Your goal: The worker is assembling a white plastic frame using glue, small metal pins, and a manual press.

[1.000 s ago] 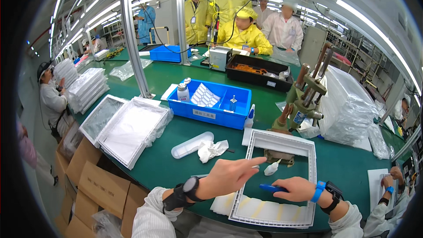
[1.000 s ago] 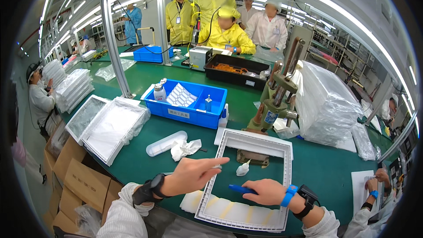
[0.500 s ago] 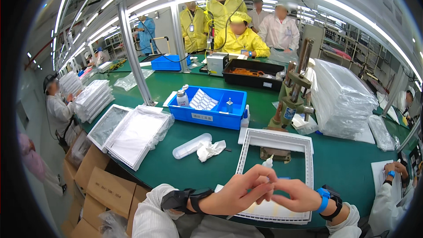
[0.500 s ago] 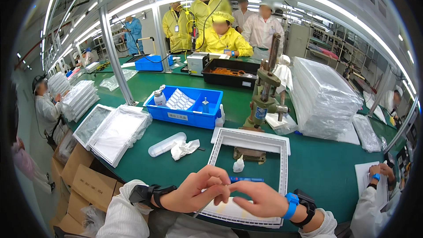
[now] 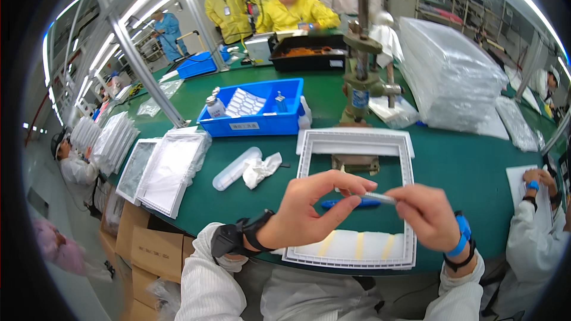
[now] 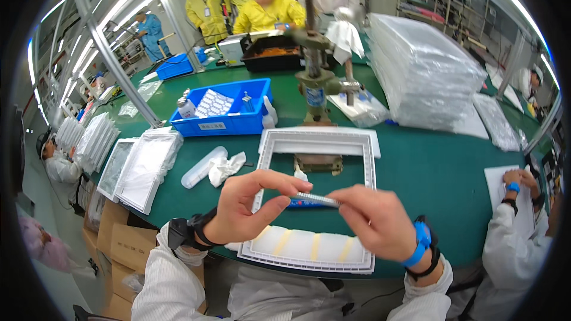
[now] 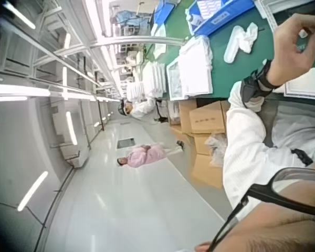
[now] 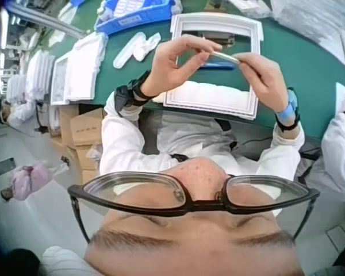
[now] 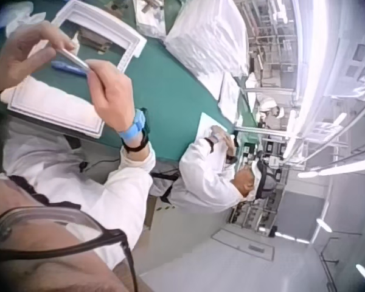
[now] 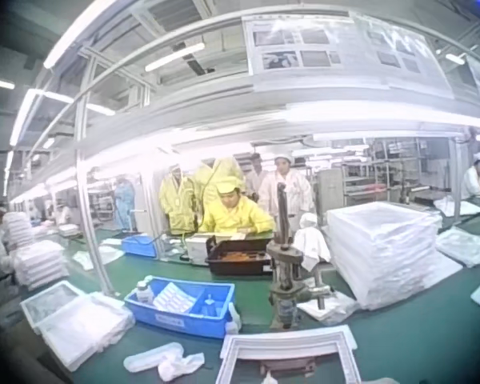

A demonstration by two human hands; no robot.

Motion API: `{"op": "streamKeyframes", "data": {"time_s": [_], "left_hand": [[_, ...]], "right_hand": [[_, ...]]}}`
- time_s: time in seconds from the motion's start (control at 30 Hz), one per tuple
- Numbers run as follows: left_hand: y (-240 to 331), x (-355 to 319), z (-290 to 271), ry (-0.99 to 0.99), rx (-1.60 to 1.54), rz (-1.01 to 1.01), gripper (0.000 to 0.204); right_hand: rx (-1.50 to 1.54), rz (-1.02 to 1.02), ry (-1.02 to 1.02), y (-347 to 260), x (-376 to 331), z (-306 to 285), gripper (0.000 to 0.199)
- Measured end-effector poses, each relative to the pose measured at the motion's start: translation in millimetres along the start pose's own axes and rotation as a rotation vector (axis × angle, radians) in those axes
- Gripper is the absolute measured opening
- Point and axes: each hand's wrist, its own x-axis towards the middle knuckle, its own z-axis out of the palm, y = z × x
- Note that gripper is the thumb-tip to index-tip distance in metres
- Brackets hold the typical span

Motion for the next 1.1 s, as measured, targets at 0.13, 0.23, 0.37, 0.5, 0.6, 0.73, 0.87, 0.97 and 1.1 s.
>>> {"op": "streamKeyframes", "data": {"time_s": [0.13, 0.23, 0.37, 0.5, 0.6, 0.73, 0.87, 0.97, 1.1], "left_hand": [[-18, 10, -3, -0.195, 0.134, -0.128, 0.017], [-31, 7, 2, -0.23, 0.125, -0.203, 0.018], [-37, 4, 5, -0.192, 0.176, -0.253, 0.02], [-45, 6, 6, -0.199, 0.239, -0.305, 0.017], [-55, 5, 9, -0.2, 0.197, -0.317, 0.014], [-59, 5, 17, -0.268, 0.184, -0.296, 0.013], [-69, 3, 20, -0.306, 0.243, -0.238, 0.015], [-76, -1, 19, -0.319, 0.218, -0.165, 0.018], [-77, -4, 19, -0.339, 0.139, -0.103, 0.023]], "right_hand": [[-0.068, 0.146, -0.032, 32, 9, -8, 0.013], [-0.162, -0.075, 0.045, 58, 8, 1, 0.009], [-0.181, -0.113, 0.106, 70, 5, 13, 0.008], [-0.197, -0.087, 0.141, 79, 2, 22, 0.009], [-0.199, -0.092, 0.121, 73, 3, 25, 0.011], [-0.234, -0.141, 0.057, 69, -1, 41, 0.016], [-0.259, -0.189, 0.107, 69, -5, 55, 0.017], [-0.28, -0.25, 0.093, 73, -6, 58, 0.018], [-0.348, -0.347, 0.069, 75, -11, 58, 0.026]]}}
